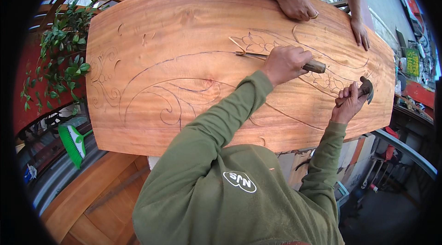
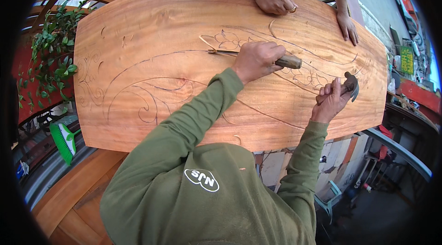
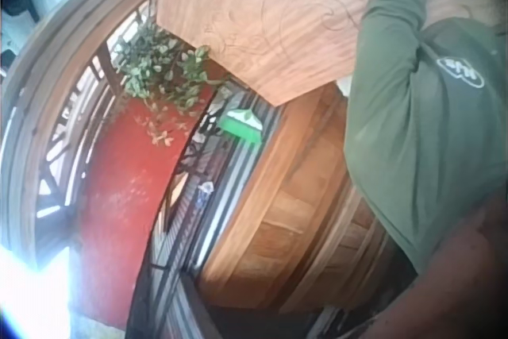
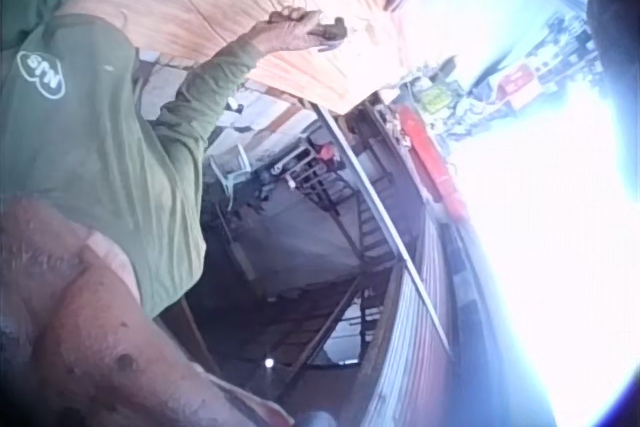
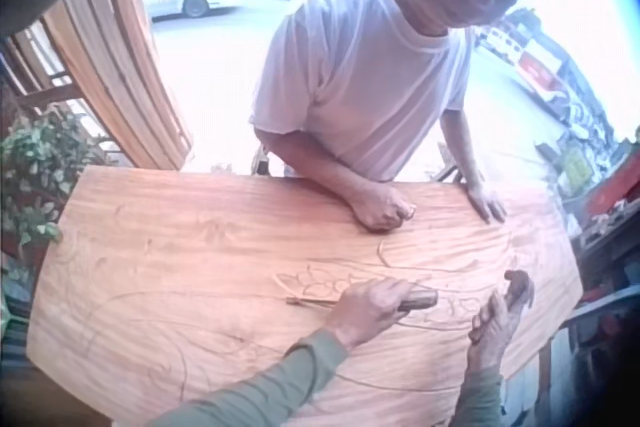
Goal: The person carves decorative patterns into a large wooden board using a chisel and hammer, while an observer stands nearby.
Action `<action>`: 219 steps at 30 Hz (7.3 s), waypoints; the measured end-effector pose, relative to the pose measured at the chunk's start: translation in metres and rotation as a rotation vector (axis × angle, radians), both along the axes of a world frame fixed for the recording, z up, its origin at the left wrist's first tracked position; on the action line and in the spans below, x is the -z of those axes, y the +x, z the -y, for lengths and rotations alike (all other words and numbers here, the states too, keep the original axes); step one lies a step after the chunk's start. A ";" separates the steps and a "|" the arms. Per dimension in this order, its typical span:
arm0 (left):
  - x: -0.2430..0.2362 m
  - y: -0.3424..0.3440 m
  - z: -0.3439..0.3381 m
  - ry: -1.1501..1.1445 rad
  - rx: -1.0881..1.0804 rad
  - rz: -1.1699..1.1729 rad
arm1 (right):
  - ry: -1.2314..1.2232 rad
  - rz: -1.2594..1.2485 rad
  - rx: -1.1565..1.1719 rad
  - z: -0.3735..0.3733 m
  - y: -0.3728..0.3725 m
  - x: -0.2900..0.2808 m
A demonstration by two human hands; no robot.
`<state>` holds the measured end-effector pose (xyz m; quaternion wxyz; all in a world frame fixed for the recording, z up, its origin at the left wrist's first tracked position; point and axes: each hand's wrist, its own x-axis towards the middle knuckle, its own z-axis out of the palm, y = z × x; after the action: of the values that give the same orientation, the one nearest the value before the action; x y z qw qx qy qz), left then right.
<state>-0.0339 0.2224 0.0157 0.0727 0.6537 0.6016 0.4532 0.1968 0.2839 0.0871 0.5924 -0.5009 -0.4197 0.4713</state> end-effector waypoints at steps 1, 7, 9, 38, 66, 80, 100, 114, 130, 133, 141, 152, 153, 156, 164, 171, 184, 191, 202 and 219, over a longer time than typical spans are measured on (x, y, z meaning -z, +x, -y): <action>0.001 0.001 -0.002 0.007 0.004 -0.005 | 0.005 -0.104 0.069 -0.011 0.010 0.014; -0.001 -0.001 -0.002 0.008 -0.012 -0.019 | -0.099 0.188 -0.412 0.037 -0.023 0.056; -0.001 -0.001 -0.004 0.015 -0.010 -0.015 | -0.119 0.253 -0.370 0.006 0.020 0.064; 0.003 -0.008 0.006 -0.003 -0.022 -0.044 | -0.043 -0.006 -0.047 -0.005 0.005 0.016; -0.004 -0.015 0.007 0.090 -0.097 -0.011 | 0.021 0.043 -0.099 0.030 -0.055 0.017; 0.000 -0.020 0.011 0.073 -0.108 -0.037 | 0.029 0.008 -0.093 0.028 -0.050 0.047; -0.006 -0.030 0.011 0.098 -0.205 0.004 | -0.025 0.097 -0.235 -0.009 -0.023 0.019; -0.003 -0.033 0.014 0.059 -0.184 -0.001 | -0.058 -0.025 -0.166 -0.015 -0.033 -0.003; -0.003 -0.028 0.008 0.049 -0.173 -0.023 | -0.060 -0.113 0.059 -0.008 -0.054 0.033; -0.004 -0.032 0.011 0.058 -0.204 -0.022 | 0.002 0.242 -0.387 0.021 -0.060 0.053; -0.001 -0.037 0.016 0.071 -0.229 -0.034 | -0.025 -0.069 -0.053 -0.014 -0.049 0.000; 0.002 -0.043 0.016 0.095 -0.241 -0.044 | -0.030 0.011 -0.175 -0.018 -0.053 0.001; 0.002 -0.042 0.015 0.098 -0.240 -0.041 | -0.027 0.013 -0.173 -0.015 -0.058 0.001; -0.001 -0.038 0.009 0.123 -0.222 -0.033 | -0.055 -0.070 -0.120 0.011 -0.081 0.039; 0.000 -0.043 0.014 0.076 -0.293 -0.019 | -0.026 0.065 -0.300 -0.018 -0.056 0.016; -0.006 -0.043 0.014 0.076 -0.273 -0.043 | 0.091 0.235 -0.333 0.001 -0.071 0.045; -0.006 -0.048 0.016 0.122 -0.302 -0.016 | 0.116 0.190 -0.436 0.027 -0.100 0.047; -0.002 -0.053 0.020 0.079 -0.332 -0.022 | -0.014 -0.026 -0.177 -0.038 -0.056 0.000; 0.000 -0.053 0.020 0.073 -0.326 -0.005 | -0.109 0.116 -0.371 -0.027 -0.066 0.024; -0.007 -0.057 0.024 0.083 -0.309 -0.035 | -0.016 -0.173 0.019 -0.017 -0.077 0.014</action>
<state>-0.0914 0.1989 0.0225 -0.0356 0.5636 0.6769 0.4720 0.1196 0.3010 0.0732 0.6267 -0.4670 -0.3584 0.5106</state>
